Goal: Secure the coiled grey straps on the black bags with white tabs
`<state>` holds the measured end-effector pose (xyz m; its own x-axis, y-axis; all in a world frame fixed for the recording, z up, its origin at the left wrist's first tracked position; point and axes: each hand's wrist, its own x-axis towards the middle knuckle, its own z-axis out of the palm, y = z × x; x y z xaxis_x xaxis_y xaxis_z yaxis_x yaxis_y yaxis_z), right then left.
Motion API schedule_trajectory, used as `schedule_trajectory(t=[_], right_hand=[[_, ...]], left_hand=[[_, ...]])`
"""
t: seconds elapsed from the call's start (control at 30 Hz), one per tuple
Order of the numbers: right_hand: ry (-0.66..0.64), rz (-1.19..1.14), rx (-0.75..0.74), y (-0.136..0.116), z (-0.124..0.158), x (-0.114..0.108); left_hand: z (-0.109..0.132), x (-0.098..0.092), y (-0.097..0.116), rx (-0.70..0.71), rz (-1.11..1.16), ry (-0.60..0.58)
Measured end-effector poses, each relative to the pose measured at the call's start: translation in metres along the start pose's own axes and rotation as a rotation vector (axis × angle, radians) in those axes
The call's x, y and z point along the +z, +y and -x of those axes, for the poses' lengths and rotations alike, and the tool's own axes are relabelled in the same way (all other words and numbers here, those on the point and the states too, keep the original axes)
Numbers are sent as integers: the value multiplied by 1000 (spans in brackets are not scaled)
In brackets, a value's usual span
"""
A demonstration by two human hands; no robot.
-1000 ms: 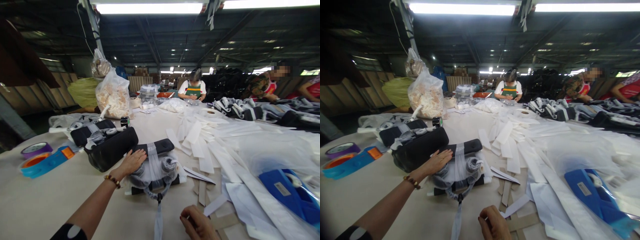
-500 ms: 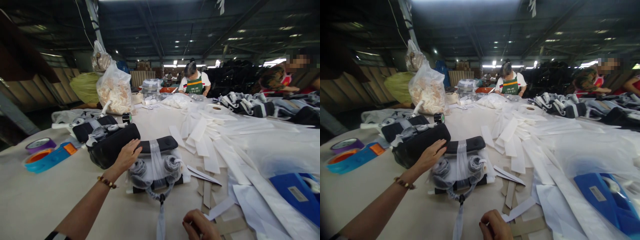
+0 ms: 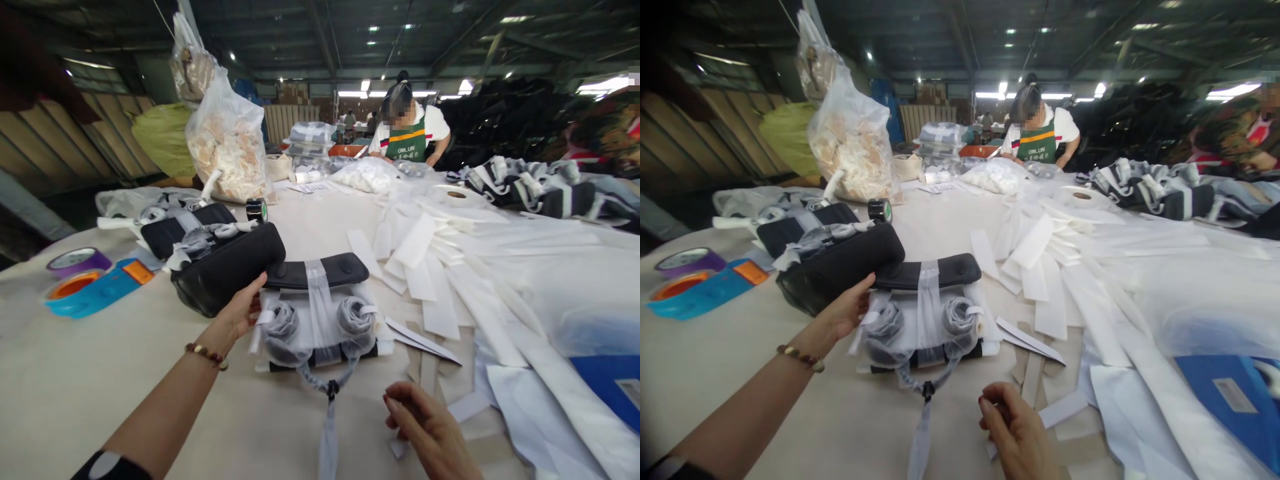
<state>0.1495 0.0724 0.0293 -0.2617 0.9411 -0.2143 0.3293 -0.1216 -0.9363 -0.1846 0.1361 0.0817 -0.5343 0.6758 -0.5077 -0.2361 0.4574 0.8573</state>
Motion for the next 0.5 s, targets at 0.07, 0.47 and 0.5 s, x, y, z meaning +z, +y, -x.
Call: schedule_trajectory(t=[0.07, 0.47, 0.5], right_hand=[[-46, -119, 81, 2, 1, 13], [272, -199, 54, -37, 10, -27], [495, -164, 14, -39, 14, -47]], left_hand=[[-2, 2, 0, -13, 49, -24], [16, -11, -18, 25, 208, 203], [18, -15, -21, 39, 217, 226]])
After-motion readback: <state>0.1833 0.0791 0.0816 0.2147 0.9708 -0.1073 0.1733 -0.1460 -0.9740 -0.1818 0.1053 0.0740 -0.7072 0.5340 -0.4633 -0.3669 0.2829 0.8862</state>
